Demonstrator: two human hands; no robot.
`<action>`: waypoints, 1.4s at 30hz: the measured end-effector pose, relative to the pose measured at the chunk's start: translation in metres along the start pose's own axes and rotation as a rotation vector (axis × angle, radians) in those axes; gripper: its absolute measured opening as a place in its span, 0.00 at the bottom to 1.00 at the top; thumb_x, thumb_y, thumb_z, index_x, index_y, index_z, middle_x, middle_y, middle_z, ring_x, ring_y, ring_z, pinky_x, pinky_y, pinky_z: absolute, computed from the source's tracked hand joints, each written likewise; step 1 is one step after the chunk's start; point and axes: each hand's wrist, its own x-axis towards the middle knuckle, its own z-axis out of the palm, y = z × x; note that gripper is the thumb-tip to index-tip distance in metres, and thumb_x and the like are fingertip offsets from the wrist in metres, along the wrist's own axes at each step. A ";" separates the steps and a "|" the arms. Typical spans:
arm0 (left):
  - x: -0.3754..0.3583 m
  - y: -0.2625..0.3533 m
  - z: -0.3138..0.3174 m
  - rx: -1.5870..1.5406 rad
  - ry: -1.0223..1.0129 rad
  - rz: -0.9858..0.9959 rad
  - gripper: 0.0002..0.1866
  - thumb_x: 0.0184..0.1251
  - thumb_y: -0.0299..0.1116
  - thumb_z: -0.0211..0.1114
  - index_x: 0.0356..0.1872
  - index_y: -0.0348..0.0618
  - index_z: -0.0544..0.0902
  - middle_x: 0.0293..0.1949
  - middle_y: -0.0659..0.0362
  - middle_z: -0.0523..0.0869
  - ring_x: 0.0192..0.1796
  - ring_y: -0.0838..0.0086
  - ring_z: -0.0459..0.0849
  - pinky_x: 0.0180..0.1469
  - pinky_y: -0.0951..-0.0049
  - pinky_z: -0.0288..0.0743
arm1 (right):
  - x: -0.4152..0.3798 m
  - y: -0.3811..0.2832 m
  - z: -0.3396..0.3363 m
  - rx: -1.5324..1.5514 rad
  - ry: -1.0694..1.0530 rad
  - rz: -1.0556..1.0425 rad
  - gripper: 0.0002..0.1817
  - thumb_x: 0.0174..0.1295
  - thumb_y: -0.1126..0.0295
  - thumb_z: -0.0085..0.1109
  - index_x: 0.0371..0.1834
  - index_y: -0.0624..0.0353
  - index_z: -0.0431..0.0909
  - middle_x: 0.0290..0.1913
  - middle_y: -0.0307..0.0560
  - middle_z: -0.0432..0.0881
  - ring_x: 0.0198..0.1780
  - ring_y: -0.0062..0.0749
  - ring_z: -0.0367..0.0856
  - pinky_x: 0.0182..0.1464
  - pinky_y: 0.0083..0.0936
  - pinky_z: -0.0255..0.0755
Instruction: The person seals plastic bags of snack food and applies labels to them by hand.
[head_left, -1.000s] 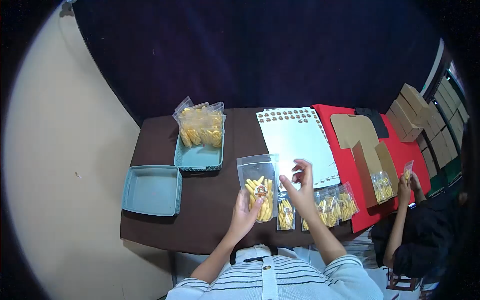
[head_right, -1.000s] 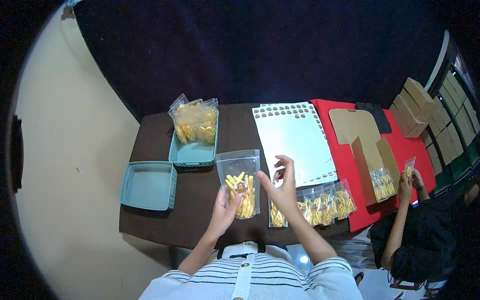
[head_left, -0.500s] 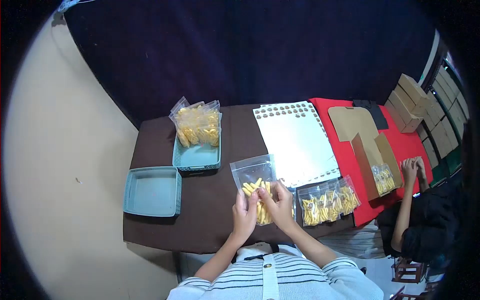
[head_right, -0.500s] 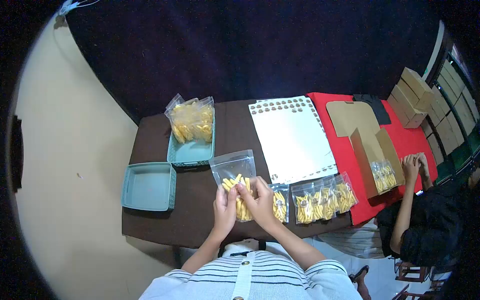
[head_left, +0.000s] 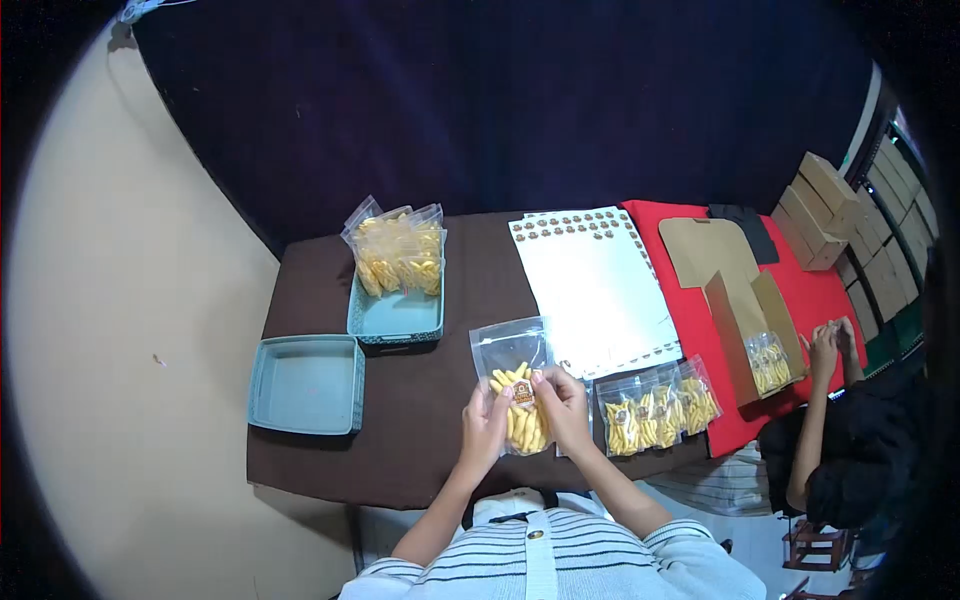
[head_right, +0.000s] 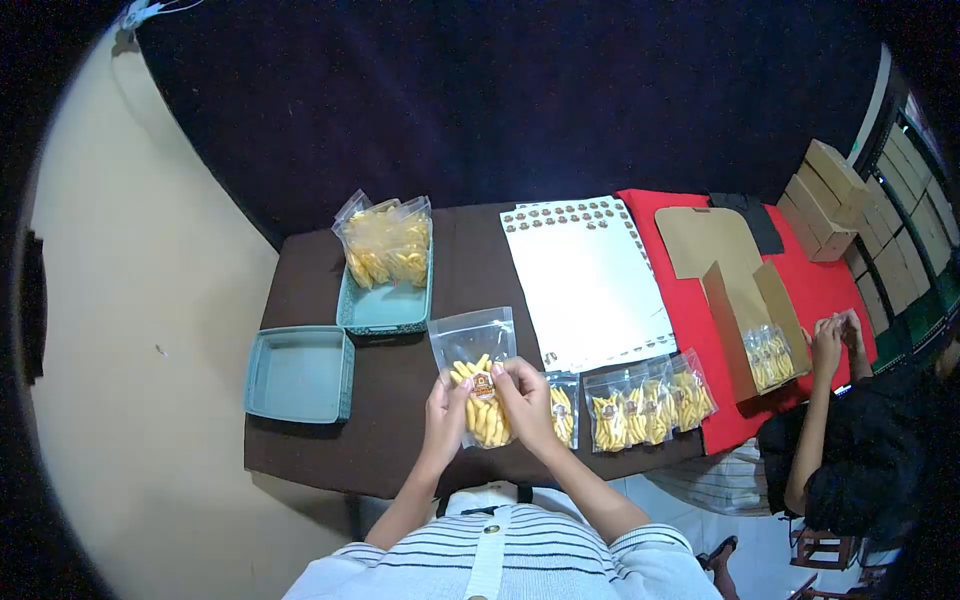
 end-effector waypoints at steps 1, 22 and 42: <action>0.001 -0.002 -0.001 0.048 0.000 0.021 0.09 0.66 0.32 0.54 0.40 0.35 0.73 0.36 0.59 0.80 0.39 0.85 0.75 0.40 0.81 0.70 | -0.001 -0.004 -0.002 -0.026 -0.009 -0.006 0.10 0.64 0.68 0.50 0.27 0.61 0.73 0.22 0.29 0.67 0.26 0.09 0.60 0.28 0.11 0.56; 0.018 0.027 -0.013 0.020 -0.064 0.172 0.12 0.62 0.28 0.58 0.47 0.38 0.74 0.41 0.58 0.78 0.44 0.77 0.76 0.45 0.78 0.71 | -0.004 0.006 -0.010 -0.095 -0.118 -0.089 0.11 0.56 0.67 0.61 0.34 0.63 0.75 0.30 0.37 0.76 0.31 0.14 0.70 0.32 0.15 0.64; 0.019 0.047 -0.021 0.617 -0.039 0.485 0.03 0.52 0.24 0.66 0.26 0.36 0.81 0.25 0.57 0.80 0.29 0.74 0.79 0.33 0.77 0.71 | 0.029 -0.057 -0.011 -0.825 -0.469 -0.688 0.06 0.52 0.69 0.59 0.25 0.57 0.72 0.27 0.40 0.71 0.33 0.32 0.72 0.39 0.28 0.59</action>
